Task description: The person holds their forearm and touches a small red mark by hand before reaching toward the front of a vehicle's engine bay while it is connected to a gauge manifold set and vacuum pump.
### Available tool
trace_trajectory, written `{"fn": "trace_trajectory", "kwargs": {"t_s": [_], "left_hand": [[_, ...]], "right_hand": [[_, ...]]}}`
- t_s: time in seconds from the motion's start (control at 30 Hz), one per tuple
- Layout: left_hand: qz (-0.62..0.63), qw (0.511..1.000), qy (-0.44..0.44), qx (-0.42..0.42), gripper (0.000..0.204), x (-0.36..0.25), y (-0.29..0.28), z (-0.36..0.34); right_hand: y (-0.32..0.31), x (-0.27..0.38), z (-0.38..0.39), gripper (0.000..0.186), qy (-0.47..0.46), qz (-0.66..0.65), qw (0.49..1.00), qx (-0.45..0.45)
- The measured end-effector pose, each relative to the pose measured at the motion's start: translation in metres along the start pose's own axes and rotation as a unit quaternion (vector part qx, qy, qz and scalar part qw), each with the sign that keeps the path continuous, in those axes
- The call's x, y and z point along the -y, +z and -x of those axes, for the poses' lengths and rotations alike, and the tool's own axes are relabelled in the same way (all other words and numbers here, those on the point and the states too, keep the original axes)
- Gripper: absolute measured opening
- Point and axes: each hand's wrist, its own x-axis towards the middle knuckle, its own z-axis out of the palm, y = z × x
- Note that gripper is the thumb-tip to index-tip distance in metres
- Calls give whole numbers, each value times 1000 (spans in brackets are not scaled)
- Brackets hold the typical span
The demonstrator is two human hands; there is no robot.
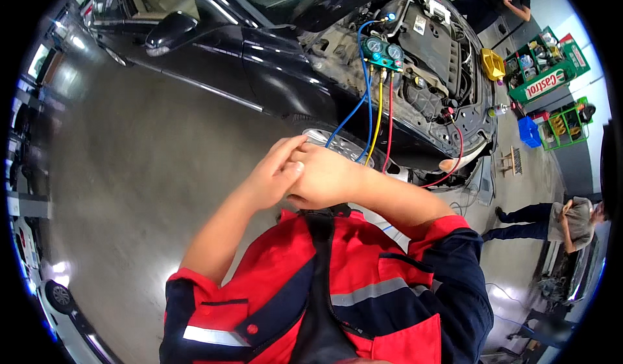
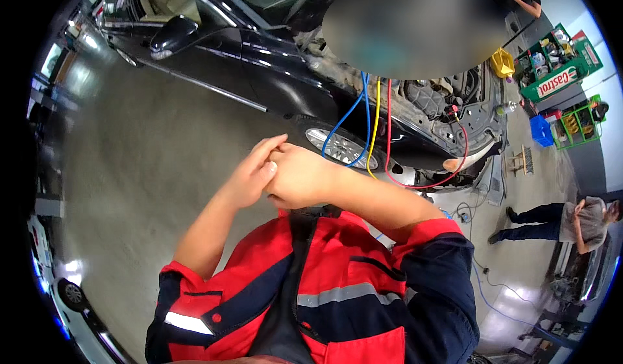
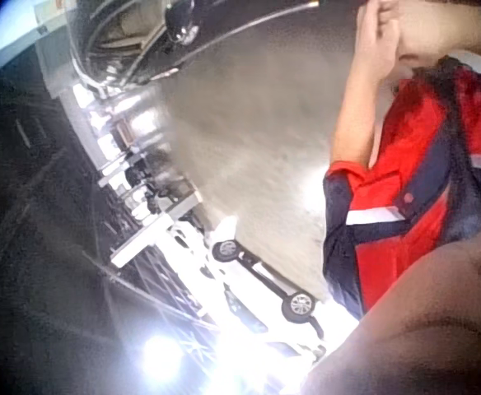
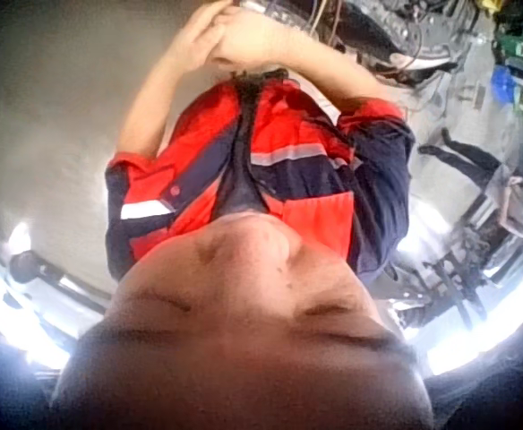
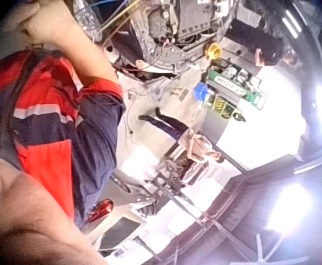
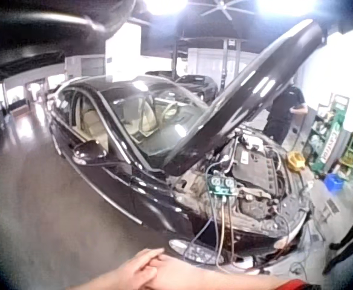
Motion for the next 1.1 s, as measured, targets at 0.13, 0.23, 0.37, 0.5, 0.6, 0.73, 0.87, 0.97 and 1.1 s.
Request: {"fn": "trace_trajectory", "kwargs": {"t_s": [0.13,0.23,0.37,0.5,0.6,0.73,0.87,0.97,1.1], "left_hand": [[-98,970,-222,-1,54,92,10,25],[-245,869,-428,49,66,213,5,112],[-431,559,-527,473,70,197,11,193],[-290,679,-623,260,74,247,0,293],[-231,724,-623,187,69,267,24,265],[-268,770,-478,327,69,272,52,144],[-386,841,-293,241,48,222,87,0],[-345,878,-254,214,45,145,121,-99],[-389,854,-233,254,46,146,119,-133]], "right_hand": [[12,-22,68,52,178,11,984,16],[43,-62,132,58,353,-121,927,44],[90,-81,266,61,472,65,860,182],[135,-106,361,43,647,-169,710,222],[194,-91,474,47,713,-160,650,209],[215,-57,529,60,734,-219,567,302],[200,-41,509,76,828,-113,539,109],[199,-49,538,48,794,-161,580,79],[201,-42,508,46,839,-148,520,-62]]}}
